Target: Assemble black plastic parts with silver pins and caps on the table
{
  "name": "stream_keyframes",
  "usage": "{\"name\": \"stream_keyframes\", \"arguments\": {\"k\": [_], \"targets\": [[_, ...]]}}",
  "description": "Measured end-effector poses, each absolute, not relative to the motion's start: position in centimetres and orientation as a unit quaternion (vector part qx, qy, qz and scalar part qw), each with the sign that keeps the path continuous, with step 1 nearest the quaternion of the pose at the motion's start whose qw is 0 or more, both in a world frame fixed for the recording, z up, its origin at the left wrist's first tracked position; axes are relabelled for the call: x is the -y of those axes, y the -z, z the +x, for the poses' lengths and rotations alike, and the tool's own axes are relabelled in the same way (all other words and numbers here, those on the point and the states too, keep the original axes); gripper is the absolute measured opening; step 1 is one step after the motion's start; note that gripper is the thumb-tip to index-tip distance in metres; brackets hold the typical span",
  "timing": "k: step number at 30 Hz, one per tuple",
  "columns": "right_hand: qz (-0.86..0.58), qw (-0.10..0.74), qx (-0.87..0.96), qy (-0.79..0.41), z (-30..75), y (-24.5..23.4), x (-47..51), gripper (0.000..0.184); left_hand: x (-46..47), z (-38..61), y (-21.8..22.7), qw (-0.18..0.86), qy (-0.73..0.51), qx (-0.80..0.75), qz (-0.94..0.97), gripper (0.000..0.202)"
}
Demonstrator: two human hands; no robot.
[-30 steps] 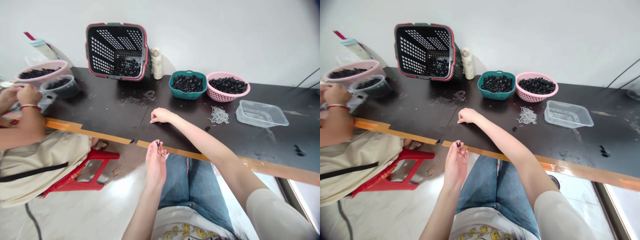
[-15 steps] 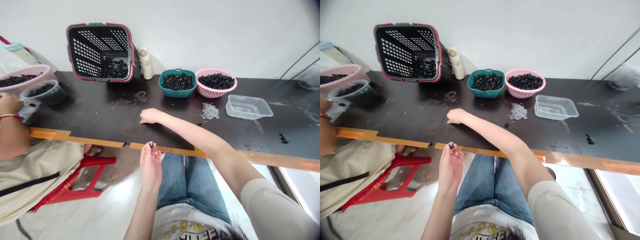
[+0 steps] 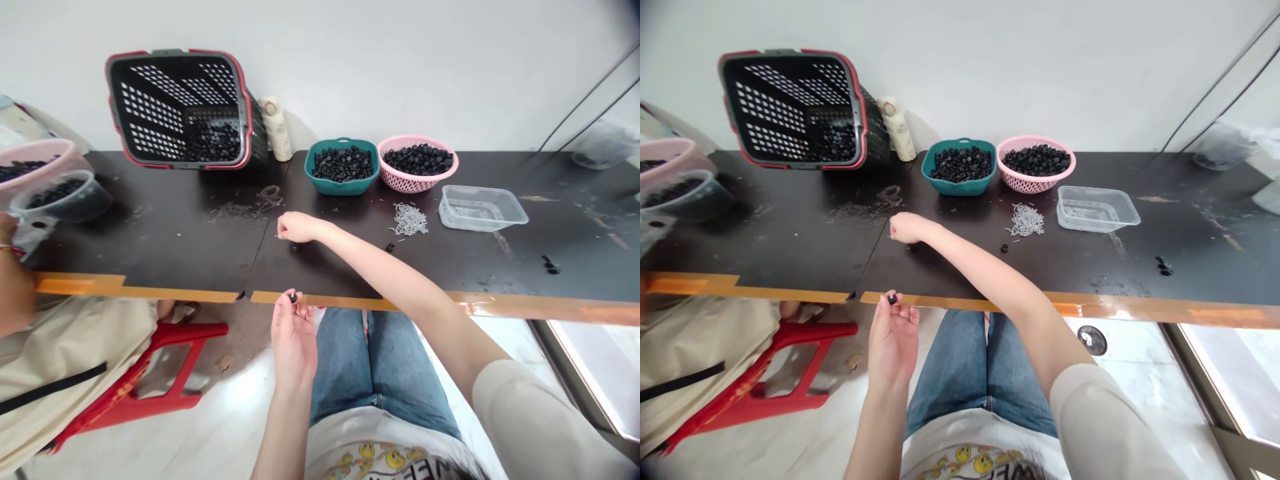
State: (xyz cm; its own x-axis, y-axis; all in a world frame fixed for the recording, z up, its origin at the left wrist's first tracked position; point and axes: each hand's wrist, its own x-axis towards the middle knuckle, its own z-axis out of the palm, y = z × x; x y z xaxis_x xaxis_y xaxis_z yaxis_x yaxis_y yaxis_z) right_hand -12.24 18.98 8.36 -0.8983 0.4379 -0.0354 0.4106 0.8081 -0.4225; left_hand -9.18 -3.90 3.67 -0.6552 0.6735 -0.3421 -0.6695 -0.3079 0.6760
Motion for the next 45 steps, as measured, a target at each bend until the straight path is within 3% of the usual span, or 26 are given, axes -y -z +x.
{"name": "stream_keyframes", "arguments": {"k": [6, 11, 16, 24, 30, 35, 38, 42, 45], "targets": [[-0.373, 0.198, 0.888, -0.182, 2.4, -7.3, -20.6, 0.016, 2.7, -8.5, -2.4, 0.449, -0.796, -0.406, 0.011, 0.034], [-0.484, 0.241, 0.83, -0.139, 12.8, -4.1, -21.1, 0.011, 0.1, -6.2, -1.3, 0.5, -0.768, -0.398, 0.046, 0.038], [-0.506, 0.291, 0.802, -0.125, 15.1, -1.9, -19.2, 0.017, -2.0, -4.2, -1.4, 0.537, -0.753, -0.377, 0.047, 0.041], [-0.479, 0.288, 0.811, -0.173, 13.6, -0.5, -14.9, 0.032, -4.0, -3.4, -1.5, 0.53, -0.756, -0.378, 0.071, 0.046], [-0.458, 0.282, 0.82, -0.196, 12.5, -0.7, -14.7, 0.011, -4.8, -3.7, -1.4, 0.517, -0.754, -0.392, 0.099, 0.045], [-0.452, 0.301, 0.815, -0.2, 13.1, -1.2, -13.0, 0.028, -5.0, -3.7, -1.4, 0.511, -0.754, -0.399, 0.106, 0.047], [-0.519, 0.358, 0.767, -0.12, 17.5, -1.3, -12.5, 0.015, -5.0, -3.9, -1.3, 0.514, -0.754, -0.396, 0.106, 0.047], [-0.676, 0.404, 0.616, -0.001, 28.4, -1.2, -13.1, 0.025, -5.0, -4.0, -0.9, 0.514, -0.754, -0.391, 0.12, 0.046], [-0.768, 0.371, 0.521, 0.027, 36.1, -1.0, -13.5, 0.031, -5.1, -4.0, -0.7, 0.512, -0.754, -0.388, 0.139, 0.043]]}}
